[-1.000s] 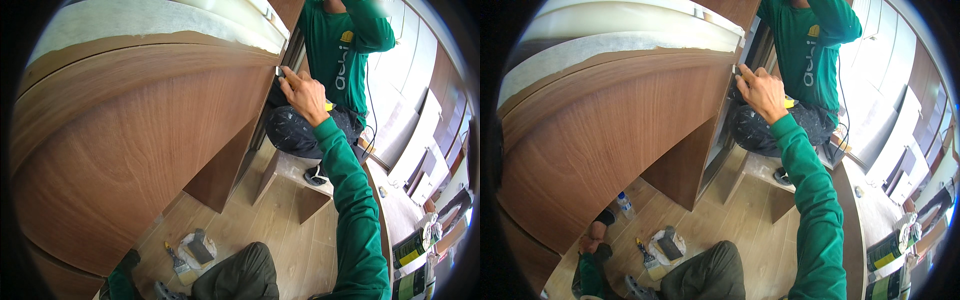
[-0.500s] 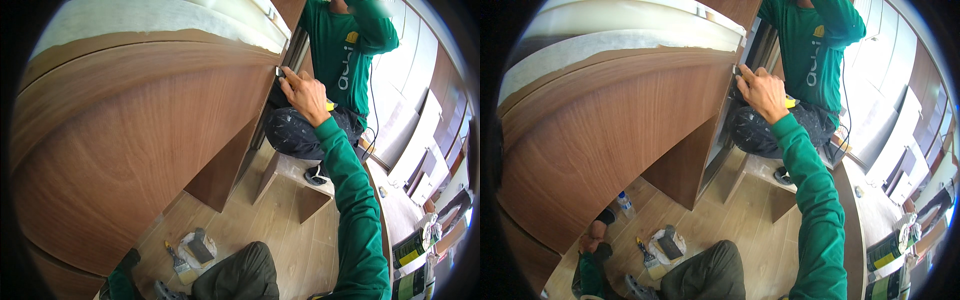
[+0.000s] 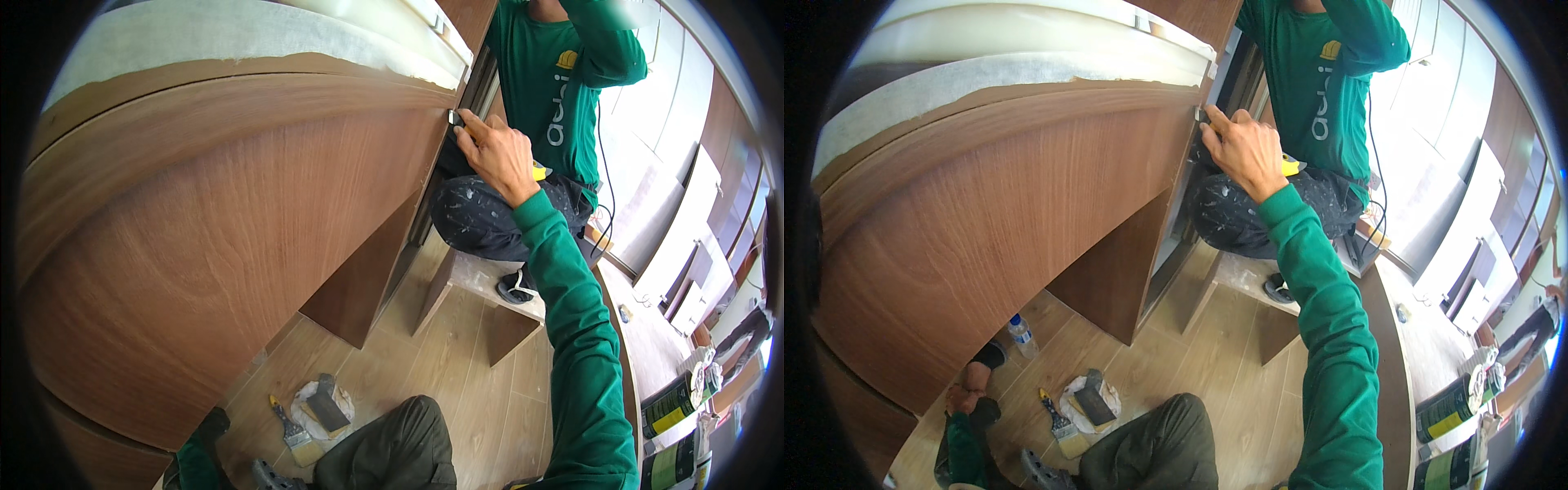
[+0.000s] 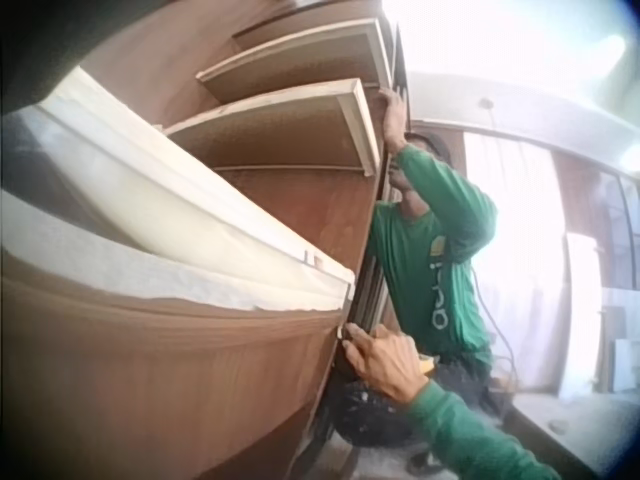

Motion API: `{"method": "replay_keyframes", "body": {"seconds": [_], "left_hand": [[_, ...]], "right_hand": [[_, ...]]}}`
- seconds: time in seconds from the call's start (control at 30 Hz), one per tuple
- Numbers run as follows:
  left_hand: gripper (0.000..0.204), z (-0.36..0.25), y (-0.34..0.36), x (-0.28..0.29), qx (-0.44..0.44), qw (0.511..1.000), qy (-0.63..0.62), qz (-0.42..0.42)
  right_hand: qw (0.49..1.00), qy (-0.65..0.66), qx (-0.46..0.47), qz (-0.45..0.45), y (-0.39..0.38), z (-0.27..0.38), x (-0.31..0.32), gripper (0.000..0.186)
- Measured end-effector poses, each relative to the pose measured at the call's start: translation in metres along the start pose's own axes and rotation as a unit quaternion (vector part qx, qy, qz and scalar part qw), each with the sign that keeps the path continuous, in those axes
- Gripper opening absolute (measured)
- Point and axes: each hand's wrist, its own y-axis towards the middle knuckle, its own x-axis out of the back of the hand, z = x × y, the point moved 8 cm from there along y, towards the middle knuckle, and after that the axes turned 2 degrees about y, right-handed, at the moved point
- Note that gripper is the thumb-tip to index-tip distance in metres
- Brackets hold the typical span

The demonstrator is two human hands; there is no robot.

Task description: The person sits on the floor and uses a utility knife to trim the edges of a wooden cabinet. A coworker applies sealant to the same cabinet while the person continues trimming.

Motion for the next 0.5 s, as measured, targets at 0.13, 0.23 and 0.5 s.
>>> {"method": "replay_keyframes", "body": {"seconds": [0.13,0.23,0.5], "left_hand": [[0.078,0.0006,-0.0006,-0.0012,0.001,1.000,-0.003,0.000],[0.079,-0.0002,0.0000,-0.0008,0.000,1.000,-0.002,0.000],[0.080,0.0027,0.0001,-0.0008,0.005,1.000,-0.001,-0.004]], "right_hand": [[1.000,-0.018,0.005,0.017,0.0014,0.0004,0.0001,0.034],[1.000,-0.007,-0.001,0.005,0.0044,-0.0035,0.0020,0.033],[1.000,-0.010,-0.009,0.012,0.0045,-0.0007,0.0007,0.034]]}}
